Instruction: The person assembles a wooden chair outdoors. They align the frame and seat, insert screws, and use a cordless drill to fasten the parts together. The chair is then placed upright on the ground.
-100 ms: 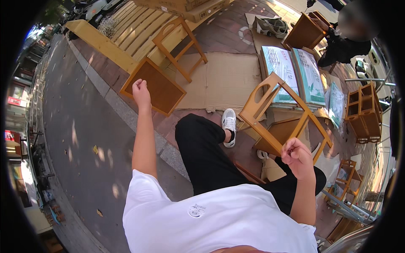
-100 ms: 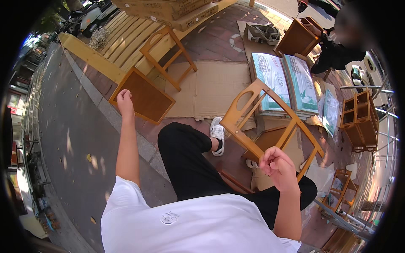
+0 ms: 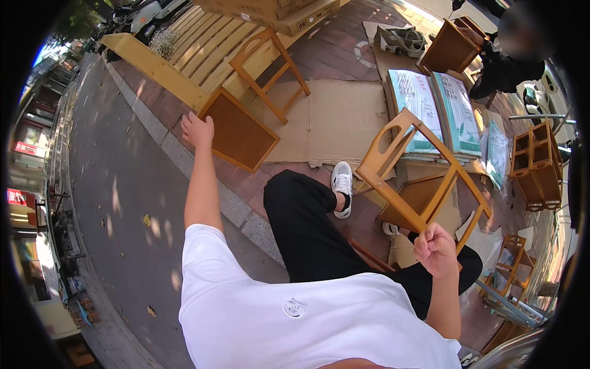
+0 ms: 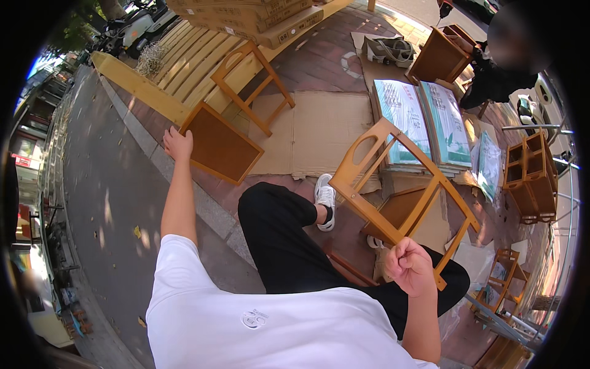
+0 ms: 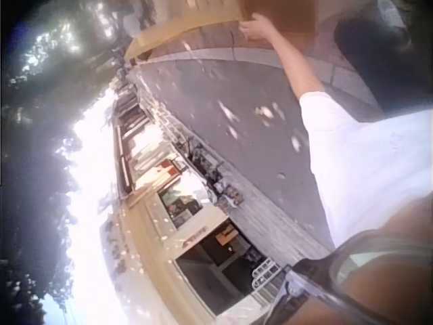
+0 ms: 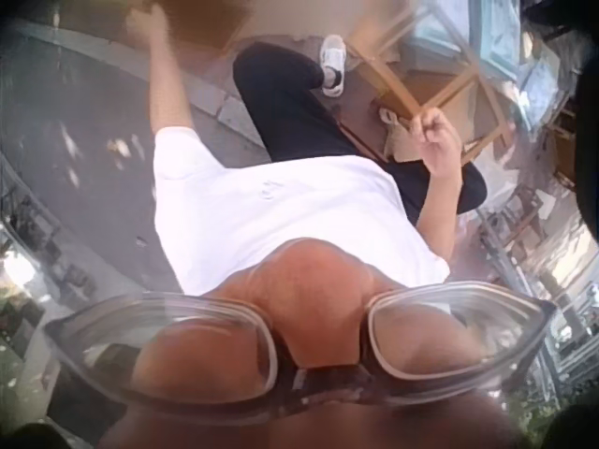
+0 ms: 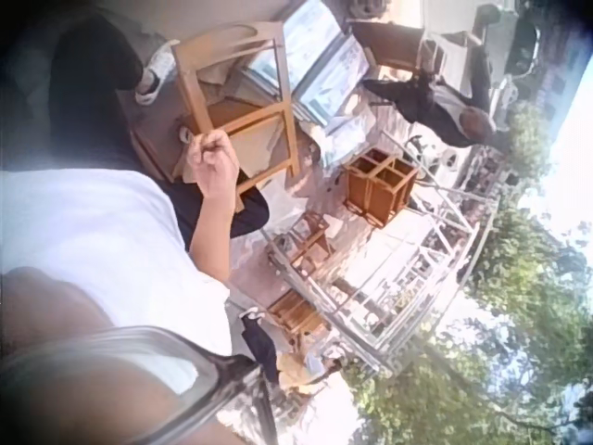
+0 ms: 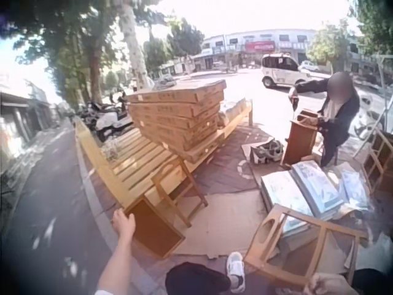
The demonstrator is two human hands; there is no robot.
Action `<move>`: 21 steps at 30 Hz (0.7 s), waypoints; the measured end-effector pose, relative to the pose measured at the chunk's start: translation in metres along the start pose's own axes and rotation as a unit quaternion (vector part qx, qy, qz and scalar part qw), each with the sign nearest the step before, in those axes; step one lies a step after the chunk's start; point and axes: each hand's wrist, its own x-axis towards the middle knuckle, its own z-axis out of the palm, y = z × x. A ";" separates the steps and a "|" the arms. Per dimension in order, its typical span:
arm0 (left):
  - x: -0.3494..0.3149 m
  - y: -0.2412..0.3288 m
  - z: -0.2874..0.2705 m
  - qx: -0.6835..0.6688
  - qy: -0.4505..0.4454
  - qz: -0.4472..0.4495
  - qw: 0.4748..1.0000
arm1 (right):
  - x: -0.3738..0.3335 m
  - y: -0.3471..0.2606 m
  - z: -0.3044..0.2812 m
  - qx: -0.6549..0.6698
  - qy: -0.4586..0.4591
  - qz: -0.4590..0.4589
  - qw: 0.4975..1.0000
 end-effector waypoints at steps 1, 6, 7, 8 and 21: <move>0.015 -0.008 0.007 0.022 -0.088 -0.025 0.996 | -0.008 0.013 -0.013 0.058 -0.027 0.003 0.998; 0.024 0.031 0.018 0.121 -0.218 0.002 0.968 | -0.039 0.063 -0.037 0.152 -0.061 -0.017 0.986; 0.018 0.044 0.015 0.136 -0.212 0.036 0.967 | -0.044 0.070 -0.040 0.138 -0.036 -0.015 0.990; 0.013 0.035 0.012 0.111 -0.211 0.081 0.968 | -0.048 0.072 -0.041 0.124 -0.028 -0.004 0.992; -0.055 0.124 -0.409 -0.288 -0.062 0.273 0.916 | -0.103 0.005 -0.027 -0.236 0.025 -0.004 0.971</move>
